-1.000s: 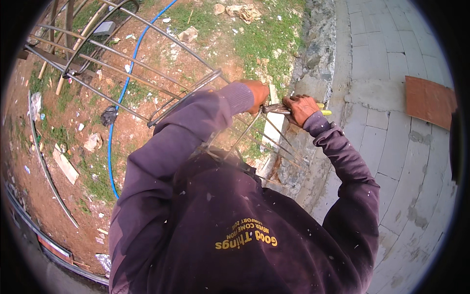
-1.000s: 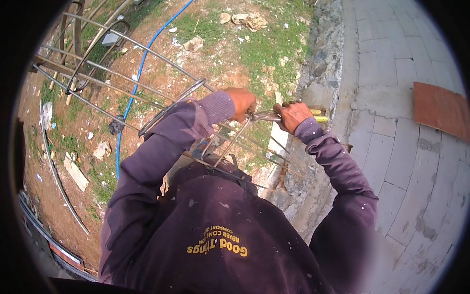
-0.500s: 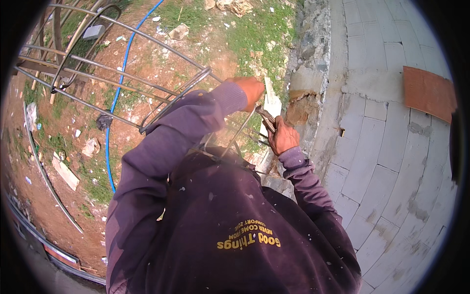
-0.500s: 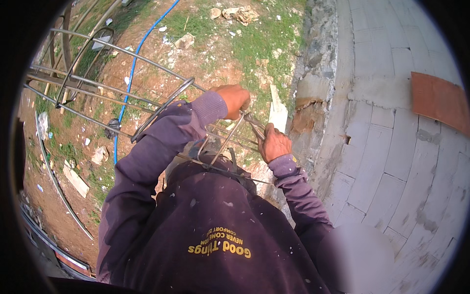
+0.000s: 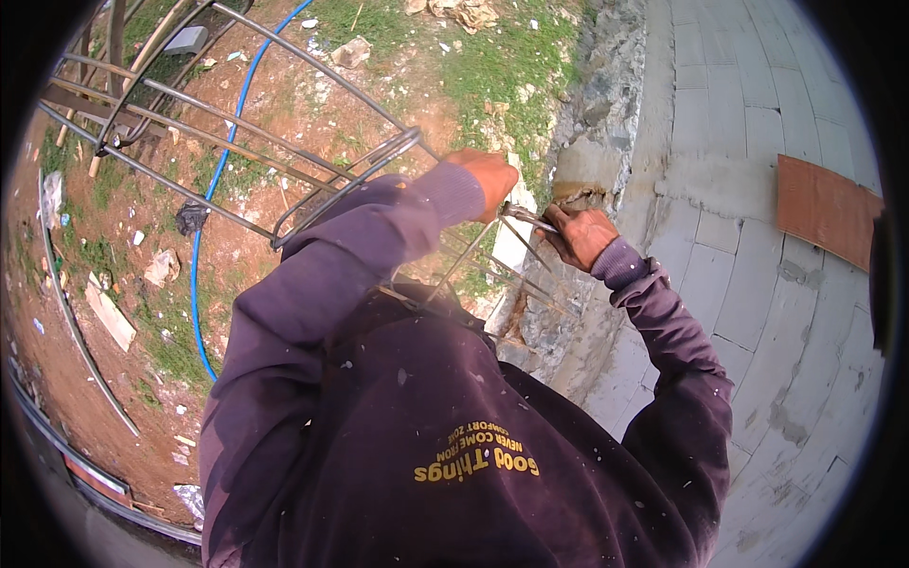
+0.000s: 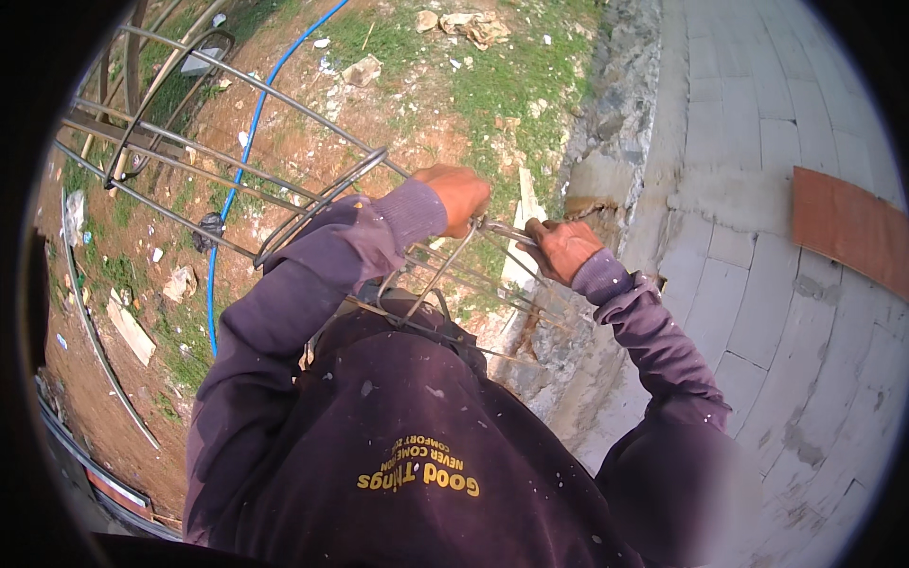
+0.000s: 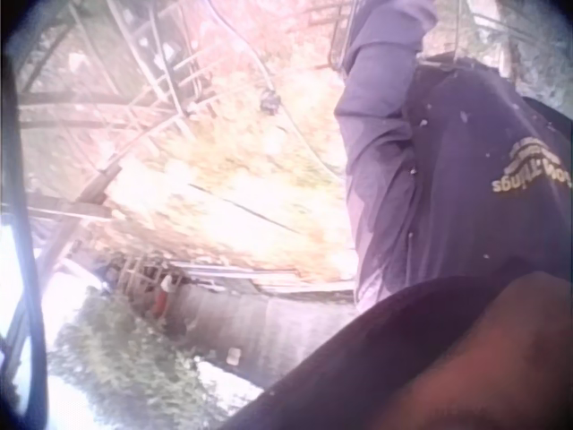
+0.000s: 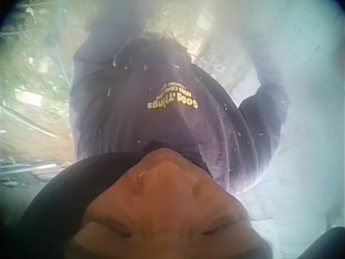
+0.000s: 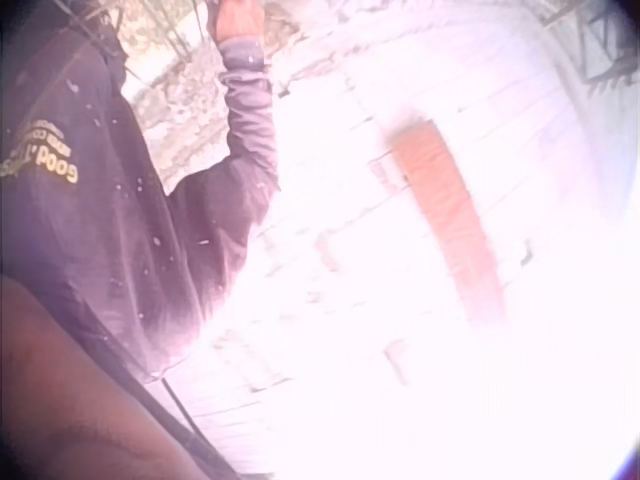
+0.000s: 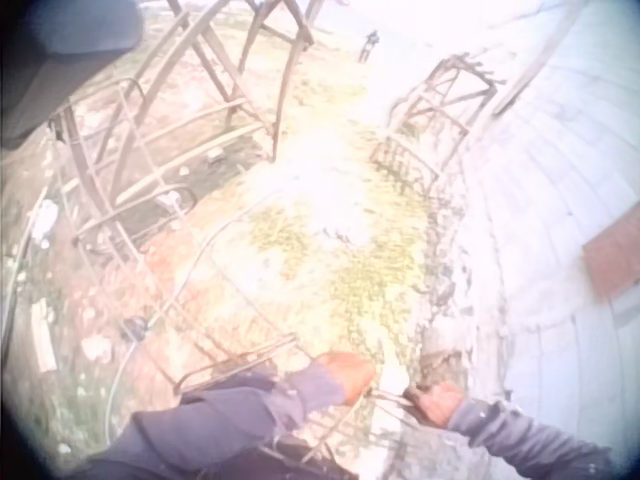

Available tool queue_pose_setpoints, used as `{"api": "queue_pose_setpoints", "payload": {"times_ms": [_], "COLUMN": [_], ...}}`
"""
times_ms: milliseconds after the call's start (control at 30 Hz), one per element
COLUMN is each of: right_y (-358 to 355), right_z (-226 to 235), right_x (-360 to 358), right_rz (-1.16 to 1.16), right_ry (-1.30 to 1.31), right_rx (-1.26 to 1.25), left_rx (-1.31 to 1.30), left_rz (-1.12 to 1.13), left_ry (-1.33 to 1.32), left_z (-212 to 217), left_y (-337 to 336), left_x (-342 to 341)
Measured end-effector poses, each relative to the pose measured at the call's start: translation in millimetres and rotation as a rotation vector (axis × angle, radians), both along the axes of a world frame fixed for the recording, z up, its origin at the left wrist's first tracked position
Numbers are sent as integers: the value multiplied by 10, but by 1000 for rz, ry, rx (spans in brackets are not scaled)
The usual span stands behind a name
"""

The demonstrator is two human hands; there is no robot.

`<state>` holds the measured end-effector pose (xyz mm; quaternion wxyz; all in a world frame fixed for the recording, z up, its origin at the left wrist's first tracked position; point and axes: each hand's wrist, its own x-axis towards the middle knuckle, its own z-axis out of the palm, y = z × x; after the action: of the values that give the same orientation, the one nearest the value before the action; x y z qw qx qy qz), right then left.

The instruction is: The person assembles a cylindrical rebar cage by tying intersecting vertical and horizontal steel bars with wire. They use pliers to twist and secure the wire at multiple junctions, then reposition the cage and continue tying additional intersections.

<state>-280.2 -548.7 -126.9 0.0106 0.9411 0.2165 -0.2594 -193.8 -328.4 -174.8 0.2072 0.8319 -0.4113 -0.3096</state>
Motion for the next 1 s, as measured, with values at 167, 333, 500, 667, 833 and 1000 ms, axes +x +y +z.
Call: {"api": "queue_pose_setpoints", "payload": {"times_ms": [167,333,500,667,833,1000], "right_y": [22,323,418,133,96,58], "right_z": [20,-147,-252,-113,64,155], "right_x": [-71,-525,-716,-470,-430,-399], "right_rz": [-977,-1544,-1368,-990,-408,-123], "right_ry": [976,1192,1022,776,44,-191], "right_rx": [449,965,1165,723,162,-82], "left_rx": [-54,-131,-46,32,89,2], "left_rz": [-10,-7,-89,-118,-65,-37], "left_ry": [-21,-38,30,16,61,23], "left_z": [34,-2,-38,-74,-142,-134], "left_y": [-32,-33,-108,-157,-111,-100], "left_x": [10,19,55,79,93,73]}}
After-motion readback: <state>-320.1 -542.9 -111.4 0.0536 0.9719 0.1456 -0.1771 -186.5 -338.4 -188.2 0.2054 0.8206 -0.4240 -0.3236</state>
